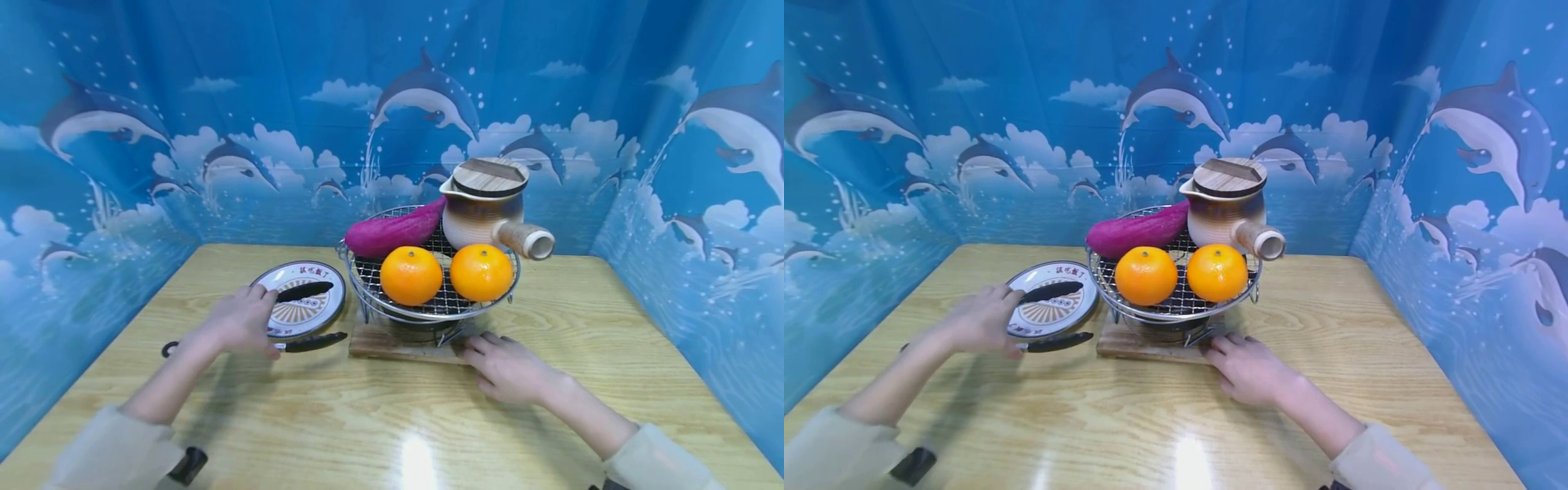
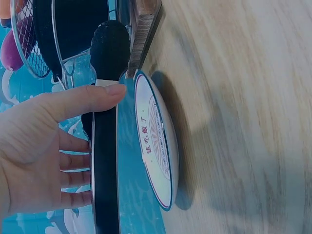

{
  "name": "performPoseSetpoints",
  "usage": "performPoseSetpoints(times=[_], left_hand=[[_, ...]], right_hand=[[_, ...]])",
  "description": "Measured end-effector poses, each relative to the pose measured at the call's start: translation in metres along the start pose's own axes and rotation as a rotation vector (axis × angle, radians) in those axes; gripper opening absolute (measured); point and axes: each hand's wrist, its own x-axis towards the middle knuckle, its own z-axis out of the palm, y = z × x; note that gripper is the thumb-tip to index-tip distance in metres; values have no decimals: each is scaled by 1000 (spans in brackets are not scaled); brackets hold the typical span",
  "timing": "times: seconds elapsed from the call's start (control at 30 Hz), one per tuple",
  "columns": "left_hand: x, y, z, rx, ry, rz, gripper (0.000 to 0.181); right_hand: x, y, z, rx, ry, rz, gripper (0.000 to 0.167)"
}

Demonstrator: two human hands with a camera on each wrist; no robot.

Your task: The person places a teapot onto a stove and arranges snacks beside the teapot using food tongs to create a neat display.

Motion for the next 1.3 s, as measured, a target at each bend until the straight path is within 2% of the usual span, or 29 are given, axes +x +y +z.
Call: performPoseSetpoints(times=[0.2, 0.47, 0.9, 1.3], left_hand=[[0, 3, 4, 29, 5, 27, 106], [-3, 9, 11, 29, -33, 36, 106], [-9, 18, 20, 58, -17, 69, 106], [-13, 23, 31, 36, -4, 87, 106]], right_hand=[[0, 0, 0, -1, -14, 8, 38], [0, 0, 0, -4, 1, -3, 38], [-1, 0, -1, 5, 1, -3, 40], [-1, 0, -1, 8, 10, -5, 39]])
